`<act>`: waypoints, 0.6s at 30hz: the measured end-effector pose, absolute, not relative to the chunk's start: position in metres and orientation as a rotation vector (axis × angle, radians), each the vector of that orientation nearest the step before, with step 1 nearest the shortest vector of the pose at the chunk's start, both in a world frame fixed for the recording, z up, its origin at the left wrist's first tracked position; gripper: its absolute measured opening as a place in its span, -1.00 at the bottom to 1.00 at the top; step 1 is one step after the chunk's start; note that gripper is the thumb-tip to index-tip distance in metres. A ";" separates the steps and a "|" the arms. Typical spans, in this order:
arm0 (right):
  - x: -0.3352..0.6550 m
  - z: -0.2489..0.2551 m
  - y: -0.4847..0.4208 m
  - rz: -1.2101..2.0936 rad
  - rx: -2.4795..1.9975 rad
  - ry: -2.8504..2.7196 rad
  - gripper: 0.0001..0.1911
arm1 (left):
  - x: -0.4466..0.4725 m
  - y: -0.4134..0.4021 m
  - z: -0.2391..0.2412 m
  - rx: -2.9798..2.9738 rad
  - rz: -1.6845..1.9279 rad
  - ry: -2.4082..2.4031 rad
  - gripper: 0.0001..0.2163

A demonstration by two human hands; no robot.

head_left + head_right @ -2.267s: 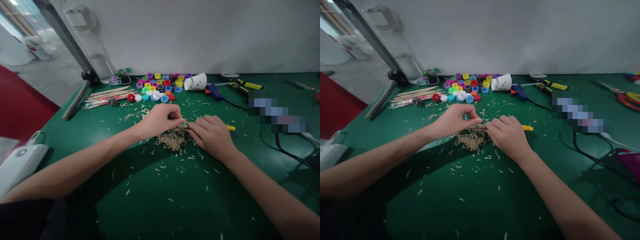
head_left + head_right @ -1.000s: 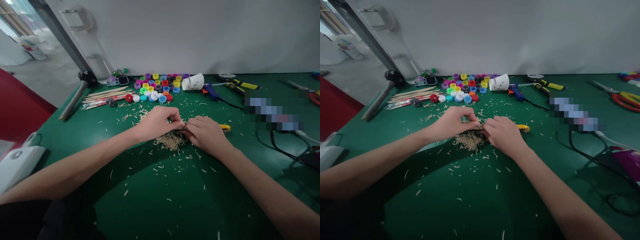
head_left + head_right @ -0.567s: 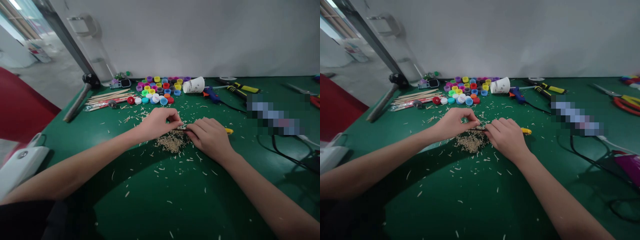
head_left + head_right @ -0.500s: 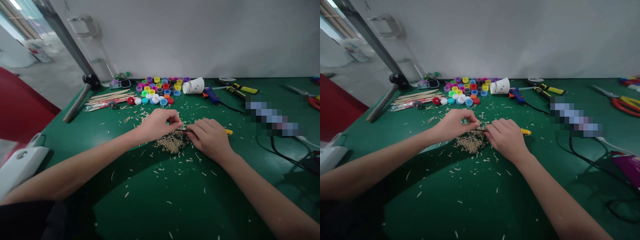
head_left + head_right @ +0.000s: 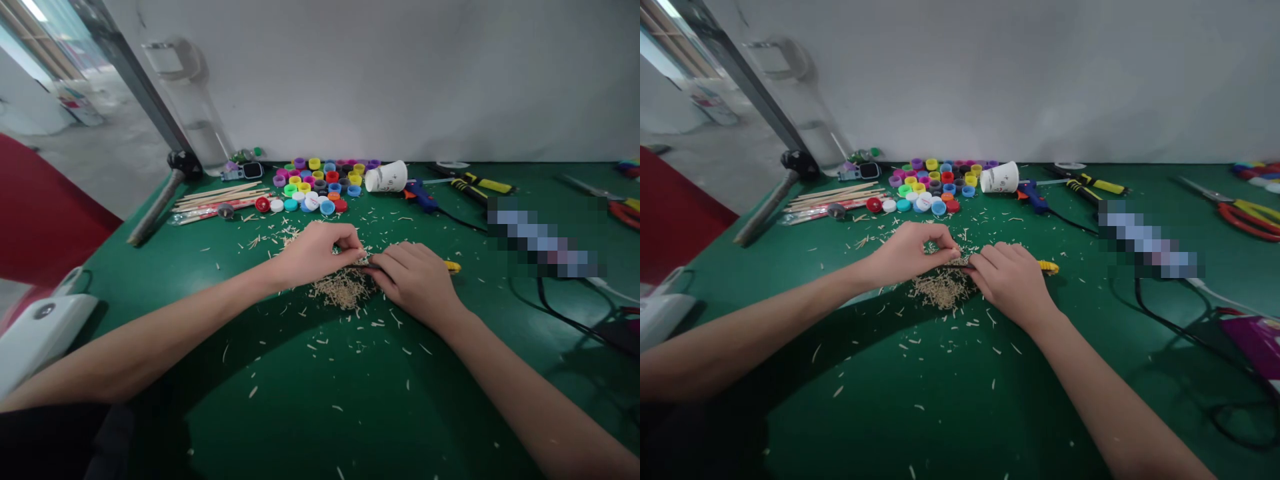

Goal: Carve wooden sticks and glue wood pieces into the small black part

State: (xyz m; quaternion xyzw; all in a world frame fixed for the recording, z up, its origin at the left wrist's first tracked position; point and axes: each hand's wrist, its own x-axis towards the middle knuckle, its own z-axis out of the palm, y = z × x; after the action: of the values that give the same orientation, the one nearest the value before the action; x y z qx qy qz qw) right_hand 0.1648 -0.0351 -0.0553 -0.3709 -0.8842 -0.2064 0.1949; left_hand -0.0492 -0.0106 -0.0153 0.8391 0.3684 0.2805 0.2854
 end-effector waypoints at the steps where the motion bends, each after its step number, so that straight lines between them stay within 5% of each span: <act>1: 0.165 -0.055 -0.035 -0.583 -1.039 -2.473 -0.82 | -0.050 -0.010 -0.015 2.240 0.755 0.975 -0.87; 18: 0.165 -0.053 -0.038 -0.630 -0.977 -2.413 -0.85 | -0.050 -0.008 -0.016 2.245 0.736 0.947 -0.84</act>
State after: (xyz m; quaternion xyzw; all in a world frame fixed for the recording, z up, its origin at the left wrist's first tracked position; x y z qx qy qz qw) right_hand 0.1649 -0.0380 -0.0532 -0.3549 -0.8769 -0.2290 0.2295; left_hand -0.0496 -0.0083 -0.0160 0.8430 0.3557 0.2764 0.2939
